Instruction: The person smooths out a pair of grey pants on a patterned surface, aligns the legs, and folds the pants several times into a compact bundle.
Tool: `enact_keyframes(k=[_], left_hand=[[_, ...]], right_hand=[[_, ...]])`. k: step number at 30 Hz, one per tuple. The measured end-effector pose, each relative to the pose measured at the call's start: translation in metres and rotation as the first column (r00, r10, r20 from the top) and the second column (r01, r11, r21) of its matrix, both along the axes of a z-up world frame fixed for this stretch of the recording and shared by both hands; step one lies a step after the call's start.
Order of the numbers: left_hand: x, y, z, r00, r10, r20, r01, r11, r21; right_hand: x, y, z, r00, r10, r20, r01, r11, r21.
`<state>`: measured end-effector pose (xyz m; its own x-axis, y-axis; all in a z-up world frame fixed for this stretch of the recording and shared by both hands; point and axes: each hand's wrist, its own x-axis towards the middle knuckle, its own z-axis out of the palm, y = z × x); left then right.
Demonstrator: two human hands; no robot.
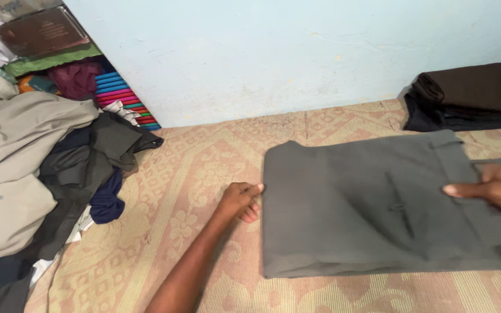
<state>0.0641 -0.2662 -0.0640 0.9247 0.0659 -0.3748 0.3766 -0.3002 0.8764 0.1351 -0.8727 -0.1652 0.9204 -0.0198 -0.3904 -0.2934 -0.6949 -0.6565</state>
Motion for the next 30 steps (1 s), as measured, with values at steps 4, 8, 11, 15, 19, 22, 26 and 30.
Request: enact_keyframes(k=[4, 8, 11, 15, 19, 22, 26, 30], left_hand=[[0.010, -0.028, -0.004, 0.990, -0.139, -0.015, 0.140, 0.987, 0.085], [0.010, -0.032, -0.018, 0.977, -0.192, 0.096, 0.177, 0.974, 0.139], [0.014, -0.027, -0.009, 0.993, -0.093, 0.069, 0.079, 0.980, 0.180], [0.016, 0.010, 0.009, 0.984, 0.144, 0.104, -0.147, 0.989, 0.021], [0.026, 0.073, 0.007, 0.972, -0.077, 0.223, -0.099, 0.724, 0.682], [0.016, 0.079, -0.001, 0.937, -0.087, 0.338, -0.205, 0.648, 0.733], [-0.018, 0.022, 0.013, 0.857, -0.408, 0.316, 0.316, 0.899, 0.304], [-0.067, -0.046, 0.028, 0.525, -0.796, 0.301, 0.622, 0.600, 0.503]], right_hand=[[-0.001, -0.043, -0.018, 0.974, -0.083, -0.211, 0.154, 0.926, 0.344], [-0.016, -0.004, 0.009, 0.968, -0.189, -0.164, 0.208, 0.972, 0.111], [-0.028, 0.028, 0.031, 0.988, -0.056, -0.143, 0.074, 0.990, 0.122], [-0.045, 0.101, 0.042, 0.996, -0.056, 0.071, 0.049, 0.995, 0.092], [-0.065, 0.194, 0.071, 0.998, -0.065, -0.011, 0.065, 0.936, 0.346], [-0.076, 0.212, 0.098, 0.996, -0.085, -0.014, 0.086, 0.979, 0.183], [-0.078, 0.213, 0.101, 0.997, -0.081, 0.007, 0.074, 0.940, 0.332], [-0.074, 0.209, 0.096, 0.995, -0.097, -0.004, 0.093, 0.943, 0.319]])
